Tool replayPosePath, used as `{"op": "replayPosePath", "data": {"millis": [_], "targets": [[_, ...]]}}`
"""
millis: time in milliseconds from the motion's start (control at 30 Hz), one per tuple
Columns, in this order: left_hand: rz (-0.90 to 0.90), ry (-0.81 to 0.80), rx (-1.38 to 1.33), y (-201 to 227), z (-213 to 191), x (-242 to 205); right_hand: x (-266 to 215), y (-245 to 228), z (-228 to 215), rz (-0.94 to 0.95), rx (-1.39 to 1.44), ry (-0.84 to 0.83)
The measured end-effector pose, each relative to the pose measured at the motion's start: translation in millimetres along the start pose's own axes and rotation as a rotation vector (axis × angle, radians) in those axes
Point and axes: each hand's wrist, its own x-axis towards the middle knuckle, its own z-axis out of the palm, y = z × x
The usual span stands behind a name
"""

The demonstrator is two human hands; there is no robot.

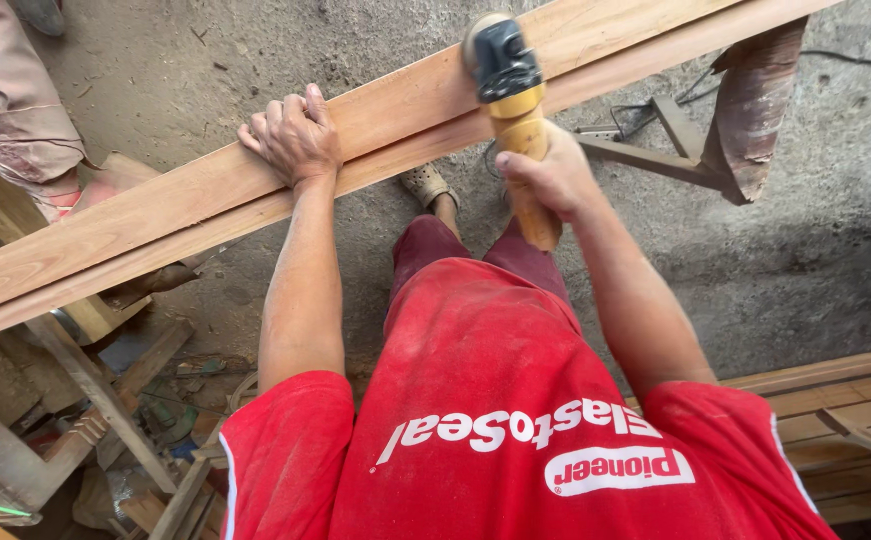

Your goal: The person uses an electric sander to smooth the surface of a long wooden plank resting on a workbench. They move the sander back and forth along the plank's length, repositioning the wood as needed to cover different sections.

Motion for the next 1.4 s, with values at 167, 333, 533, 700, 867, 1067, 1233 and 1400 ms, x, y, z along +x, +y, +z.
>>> {"op": "replayPosePath", "data": {"millis": [167,333,533,700,867,1067,1233,1400], "targets": [[-0.006,-0.036,-0.001,4.4,-5.8,2.7,1.9,-12.6,-28.6,-0.005,-0.06,0.076],[-0.036,-0.107,-0.003,-0.1,-6.8,0.9,13.0,-21.1,-112.7,-0.049,0.045,0.195],[-0.025,0.05,0.097,-24.4,23.3,3.3,23.2,-22.0,-165.5,-0.082,0.236,0.239],[-0.08,0.145,0.068,-11.7,51.7,-1.6,-1.3,-2.8,-95.3,-0.107,0.168,-0.022],[-0.186,0.081,-0.014,-2.0,58.5,-4.4,20.8,29.3,2.2,-0.026,-0.043,-0.084],[-0.112,0.068,-0.007,-1.9,31.8,-1.0,21.2,35.2,-20.1,0.054,-0.087,-0.083],[-0.126,-0.016,0.011,-2.1,11.4,5.4,9.5,24.8,-111.8,0.054,0.016,0.129],[-0.179,-0.11,-0.04,6.9,-2.6,1.5,0.7,10.0,-153.5,0.108,0.147,0.347]]}}
